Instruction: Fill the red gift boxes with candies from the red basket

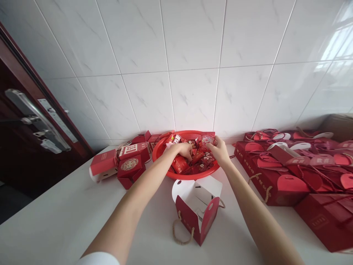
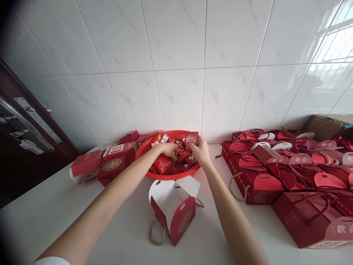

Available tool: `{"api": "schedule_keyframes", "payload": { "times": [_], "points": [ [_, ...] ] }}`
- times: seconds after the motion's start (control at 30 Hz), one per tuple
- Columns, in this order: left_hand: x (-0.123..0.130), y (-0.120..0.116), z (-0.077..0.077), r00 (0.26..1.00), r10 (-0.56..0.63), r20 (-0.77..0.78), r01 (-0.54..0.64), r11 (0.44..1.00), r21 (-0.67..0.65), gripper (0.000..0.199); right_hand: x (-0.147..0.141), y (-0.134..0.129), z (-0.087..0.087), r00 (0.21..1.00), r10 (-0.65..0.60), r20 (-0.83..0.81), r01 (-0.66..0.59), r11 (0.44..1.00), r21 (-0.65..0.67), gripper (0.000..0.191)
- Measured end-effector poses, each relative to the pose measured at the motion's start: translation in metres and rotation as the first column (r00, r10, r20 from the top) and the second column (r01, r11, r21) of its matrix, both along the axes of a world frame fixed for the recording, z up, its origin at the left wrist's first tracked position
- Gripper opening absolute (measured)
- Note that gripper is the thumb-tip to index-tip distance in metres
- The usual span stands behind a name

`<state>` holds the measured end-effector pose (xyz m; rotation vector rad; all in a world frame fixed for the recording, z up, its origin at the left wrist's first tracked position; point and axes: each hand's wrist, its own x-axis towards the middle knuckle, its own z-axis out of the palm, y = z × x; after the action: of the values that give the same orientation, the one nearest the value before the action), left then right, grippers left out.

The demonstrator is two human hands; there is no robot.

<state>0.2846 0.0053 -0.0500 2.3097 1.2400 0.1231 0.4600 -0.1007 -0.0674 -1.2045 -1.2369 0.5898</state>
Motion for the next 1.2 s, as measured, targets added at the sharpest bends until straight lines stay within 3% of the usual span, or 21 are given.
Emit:
{"api": "schedule_keyframes", "payload": {
  "times": [0.07, 0.17, 0.27, 0.4, 0.67, 0.87, 0.97, 1.1, 1.2],
  "points": [
    [-0.005, -0.004, 0.012, 1.0, -0.026, 0.011, 0.027, 1.0, -0.01, 0.01, 0.0, 0.0, 0.001, 1.0, -0.001, -0.011, 0.001, 1.0, -0.008, 0.016],
    [-0.01, -0.008, 0.024, 0.971, 0.027, 0.238, -0.033, 0.999, 0.021, 0.012, 0.0, 0.0, 0.001, 1.0, -0.001, -0.023, 0.001, 1.0, -0.017, 0.017],
    [-0.009, -0.008, 0.026, 0.892, 0.117, 0.436, -0.099, 0.993, -0.063, 0.015, 0.0, 0.001, 0.0, 1.0, 0.004, -0.027, -0.004, 1.0, -0.013, 0.019],
    [-0.007, -0.006, 0.025, 0.816, 0.191, 0.545, -0.111, 0.978, -0.178, 0.012, 0.001, 0.002, -0.001, 1.0, 0.012, -0.023, -0.012, 1.0, -0.015, 0.018],
    [-0.008, -0.007, 0.026, 0.787, 0.198, 0.584, -0.096, 0.975, -0.2, 0.024, 0.001, 0.003, -0.002, 1.0, 0.005, -0.002, -0.005, 1.0, 0.013, 0.02],
    [-0.013, 0.005, 0.016, 0.809, 0.242, 0.536, -0.212, 0.97, -0.118, 0.035, 0.0, 0.001, -0.001, 1.0, 0.003, -0.002, -0.003, 1.0, -0.002, 0.019],
    [-0.014, 0.008, 0.015, 0.794, 0.297, 0.531, -0.245, 0.955, -0.169, 0.035, -0.001, -0.001, 0.001, 1.0, 0.009, -0.021, -0.009, 1.0, -0.004, 0.02],
    [-0.013, 0.002, 0.018, 0.787, 0.321, 0.527, -0.18, 0.936, -0.302, 0.036, -0.002, -0.001, 0.002, 0.999, 0.015, -0.04, -0.016, 1.0, -0.002, 0.02],
    [-0.011, -0.002, 0.02, 0.77, 0.329, 0.547, -0.166, 0.931, -0.326, 0.026, -0.001, 0.0, 0.001, 0.999, 0.012, -0.031, -0.012, 1.0, -0.002, 0.019]
  ]
}}
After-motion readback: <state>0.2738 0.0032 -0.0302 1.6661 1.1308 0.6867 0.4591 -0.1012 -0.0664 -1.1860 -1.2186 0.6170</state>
